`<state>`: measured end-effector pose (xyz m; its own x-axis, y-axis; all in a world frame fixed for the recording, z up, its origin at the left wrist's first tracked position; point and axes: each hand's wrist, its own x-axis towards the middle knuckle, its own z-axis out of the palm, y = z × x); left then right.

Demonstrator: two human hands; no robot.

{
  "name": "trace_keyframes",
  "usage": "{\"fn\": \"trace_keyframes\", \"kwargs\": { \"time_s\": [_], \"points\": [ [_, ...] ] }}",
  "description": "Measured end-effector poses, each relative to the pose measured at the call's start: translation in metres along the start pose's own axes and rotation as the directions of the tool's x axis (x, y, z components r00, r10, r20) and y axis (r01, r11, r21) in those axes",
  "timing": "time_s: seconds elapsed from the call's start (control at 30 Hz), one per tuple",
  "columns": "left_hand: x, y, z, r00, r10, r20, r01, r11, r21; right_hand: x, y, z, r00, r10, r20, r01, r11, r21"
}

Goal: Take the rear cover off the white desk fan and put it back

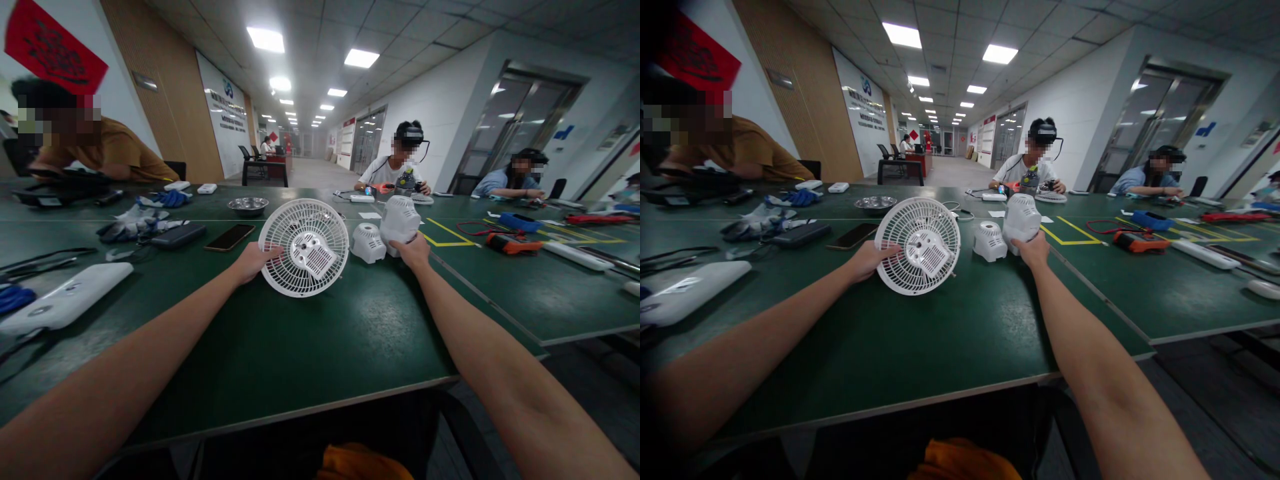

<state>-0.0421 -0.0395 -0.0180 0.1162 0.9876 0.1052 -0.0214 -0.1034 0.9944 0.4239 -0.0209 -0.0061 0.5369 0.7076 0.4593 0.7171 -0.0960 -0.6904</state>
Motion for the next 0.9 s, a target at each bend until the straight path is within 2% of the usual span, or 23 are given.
{"fn": "trace_keyframes", "kwargs": {
  "time_s": [0.13,0.27,0.4,0.57,0.67,0.77,0.9],
  "points": [
    [0.001,0.000,-0.001,1.000,0.005,0.007,-0.005,1.000,0.008,-0.003,-0.015,-0.003,0.991,0.024,-0.132,-0.015,0.998,0.067],
    [0.000,0.001,-0.001,1.000,0.003,0.015,-0.003,1.000,0.011,-0.011,-0.040,-0.010,0.963,-0.046,-0.264,0.086,0.986,0.143],
    [-0.002,0.004,0.002,1.000,-0.017,-0.009,0.017,1.000,0.011,-0.021,-0.063,-0.015,0.946,-0.124,-0.299,0.182,0.967,0.176],
    [-0.005,0.006,0.004,1.000,0.000,0.006,0.000,1.000,0.006,-0.036,-0.078,-0.009,0.956,-0.181,-0.230,0.222,0.960,0.170],
    [-0.003,0.004,0.003,1.000,0.007,0.008,-0.007,1.000,0.012,-0.044,-0.078,0.000,0.982,-0.176,-0.068,0.183,0.975,0.123],
    [-0.002,0.002,0.002,1.000,0.007,0.017,-0.007,1.000,0.011,-0.049,-0.077,0.006,0.987,-0.105,0.124,0.099,0.994,0.050],
    [-0.003,0.005,0.004,1.000,0.004,-0.005,-0.004,1.000,0.019,-0.048,-0.075,0.006,0.980,-0.078,0.184,0.076,0.997,0.022]
  ]
}}
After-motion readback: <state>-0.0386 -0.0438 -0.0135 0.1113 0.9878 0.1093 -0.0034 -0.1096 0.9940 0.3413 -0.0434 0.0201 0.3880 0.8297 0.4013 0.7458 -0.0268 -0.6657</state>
